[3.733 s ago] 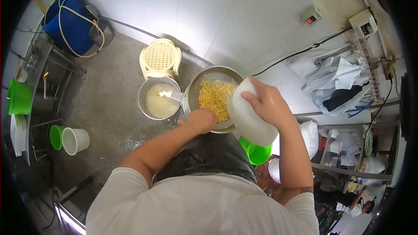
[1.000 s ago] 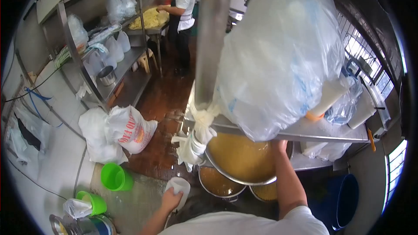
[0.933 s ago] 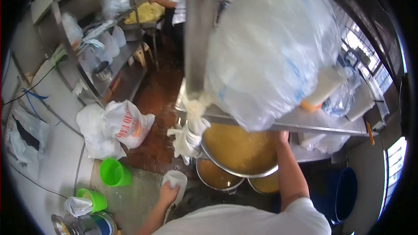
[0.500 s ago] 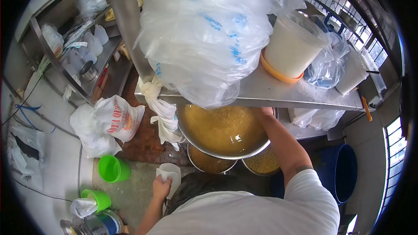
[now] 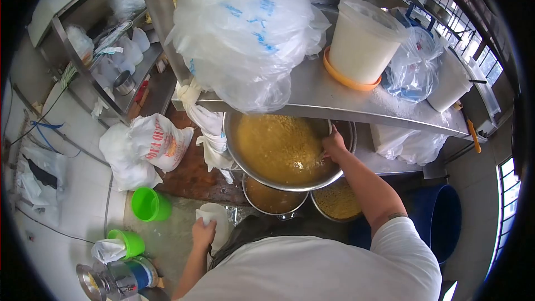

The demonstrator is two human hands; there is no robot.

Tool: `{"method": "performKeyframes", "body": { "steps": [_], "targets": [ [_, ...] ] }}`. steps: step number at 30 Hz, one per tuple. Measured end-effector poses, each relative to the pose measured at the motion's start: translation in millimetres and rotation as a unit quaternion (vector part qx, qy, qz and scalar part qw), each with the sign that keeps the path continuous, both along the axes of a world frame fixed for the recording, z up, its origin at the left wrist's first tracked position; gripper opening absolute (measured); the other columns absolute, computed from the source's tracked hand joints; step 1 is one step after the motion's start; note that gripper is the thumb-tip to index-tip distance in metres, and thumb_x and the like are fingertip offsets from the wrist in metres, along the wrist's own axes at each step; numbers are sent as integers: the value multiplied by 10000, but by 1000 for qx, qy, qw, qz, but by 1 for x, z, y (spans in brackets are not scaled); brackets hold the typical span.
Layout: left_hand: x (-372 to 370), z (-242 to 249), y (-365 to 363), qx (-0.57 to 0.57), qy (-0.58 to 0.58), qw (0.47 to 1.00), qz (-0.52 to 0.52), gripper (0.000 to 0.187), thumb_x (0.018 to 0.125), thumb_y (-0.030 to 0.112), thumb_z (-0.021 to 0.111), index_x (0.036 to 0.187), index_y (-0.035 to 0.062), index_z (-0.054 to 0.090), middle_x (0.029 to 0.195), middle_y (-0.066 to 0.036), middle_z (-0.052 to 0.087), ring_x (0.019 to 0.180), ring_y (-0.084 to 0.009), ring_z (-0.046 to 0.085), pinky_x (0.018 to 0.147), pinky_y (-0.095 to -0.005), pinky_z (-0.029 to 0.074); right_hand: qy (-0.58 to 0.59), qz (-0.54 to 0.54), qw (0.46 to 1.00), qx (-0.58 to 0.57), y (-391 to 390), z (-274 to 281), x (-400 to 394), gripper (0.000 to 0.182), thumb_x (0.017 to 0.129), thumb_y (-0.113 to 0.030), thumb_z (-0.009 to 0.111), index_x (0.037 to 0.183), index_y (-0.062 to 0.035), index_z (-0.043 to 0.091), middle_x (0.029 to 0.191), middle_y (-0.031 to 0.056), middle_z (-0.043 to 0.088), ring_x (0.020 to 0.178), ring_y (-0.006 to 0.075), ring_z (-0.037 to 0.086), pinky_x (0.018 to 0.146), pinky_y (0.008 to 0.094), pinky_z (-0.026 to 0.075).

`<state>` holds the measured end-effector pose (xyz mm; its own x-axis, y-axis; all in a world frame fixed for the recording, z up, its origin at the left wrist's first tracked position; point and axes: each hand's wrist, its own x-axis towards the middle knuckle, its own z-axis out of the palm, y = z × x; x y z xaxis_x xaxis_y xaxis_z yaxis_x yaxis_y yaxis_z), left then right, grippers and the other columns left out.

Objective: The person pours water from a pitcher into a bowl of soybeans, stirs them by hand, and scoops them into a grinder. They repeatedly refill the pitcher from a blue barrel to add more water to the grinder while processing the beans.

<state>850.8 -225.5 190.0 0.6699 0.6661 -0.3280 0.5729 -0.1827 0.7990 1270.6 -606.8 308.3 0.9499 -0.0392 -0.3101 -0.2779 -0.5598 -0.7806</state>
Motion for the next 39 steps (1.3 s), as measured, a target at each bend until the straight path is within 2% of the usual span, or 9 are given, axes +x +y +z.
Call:
{"method": "performKeyframes", "body": {
  "steps": [4, 5, 8, 12, 13, 14, 17, 20, 39],
  "targets": [
    [-9, 1, -10, -16, -6, 1000, 5, 291, 906, 226, 737, 1042, -30, 706, 785, -142, 735, 663, -249, 725, 631, -381, 559, 30, 47, 995, 83, 2, -104, 31, 828, 929, -25, 535, 1696, -188, 268, 1472, 191, 591, 1015, 399, 720, 617, 499, 645],
    [-13, -3, -12, -28, -26, 999, 14, 299, 907, 225, 738, 1052, -34, 706, 790, -139, 736, 662, -240, 723, 629, -371, 562, 49, 41, 991, 119, 4, -125, 36, 544, 846, -206, 701, 1365, -152, 550, 1287, 128, 689, 1072, 306, 721, 814, 442, 607],
    [-28, 6, -23, -39, -33, 998, 35, 304, 909, 217, 741, 1075, -36, 704, 800, -125, 729, 670, -209, 713, 640, -352, 565, 74, 52, 976, 198, 25, -142, 29, 357, 775, -367, 869, 1004, -99, 814, 1077, 79, 782, 1109, 228, 724, 936, 375, 577],
    [-58, 26, -44, -64, -67, 992, 82, 280, 921, 200, 735, 1074, -31, 692, 831, -102, 724, 669, -184, 698, 632, -342, 560, -1, 412, 885, -218, 68, -60, -17, 264, 912, -240, 770, 1104, -60, 754, 1175, 135, 744, 1061, 302, 728, 839, 410, 609],
    [-67, 28, -49, -62, -69, 991, 99, 266, 926, 192, 730, 1074, -25, 686, 831, -89, 716, 670, -178, 690, 632, -338, 557, 151, 150, 974, 84, 81, -58, -22, 287, 950, -152, 674, 1213, -35, 682, 1248, 178, 697, 1097, 362, 714, 848, 483, 625],
    [-78, 30, -53, -60, -70, 989, 118, 251, 932, 183, 725, 1074, -19, 681, 832, -76, 707, 672, -172, 682, 632, -334, 555, 279, -141, 876, 367, 88, -55, -27, 338, 988, -63, 579, 1321, -9, 610, 1322, 222, 650, 1132, 422, 699, 857, 556, 640],
    [-114, 44, -70, -80, -94, 980, 158, 221, 938, 172, 717, 1062, -6, 675, 818, -59, 688, 665, -167, 665, 629, -336, 548, 280, -74, 837, 465, 87, -28, -44, 471, 966, 66, 420, 1435, 29, 447, 1385, 291, 560, 1214, 541, 631, 905, 744, 602],
    [-153, 46, -80, -79, -98, 971, 203, 211, 940, 174, 722, 1053, 4, 670, 798, -51, 667, 657, -162, 650, 626, -339, 544, 264, -86, 816, 507, 84, -7, -64, 504, 946, 77, 408, 1450, 48, 414, 1390, 304, 555, 1269, 550, 600, 956, 788, 571],
    [-451, 9, -23, -83, -85, 920, 372, 181, 943, 144, 695, 1052, 1, 668, 807, -54, 672, 659, -164, 644, 608, -340, 530, 74, -22, 866, 494, 93, 76, -256, 584, 876, 67, 398, 1456, 118, 356, 1421, 335, 534, 1181, 537, 654, 905, 711, 628]
  ]
}}
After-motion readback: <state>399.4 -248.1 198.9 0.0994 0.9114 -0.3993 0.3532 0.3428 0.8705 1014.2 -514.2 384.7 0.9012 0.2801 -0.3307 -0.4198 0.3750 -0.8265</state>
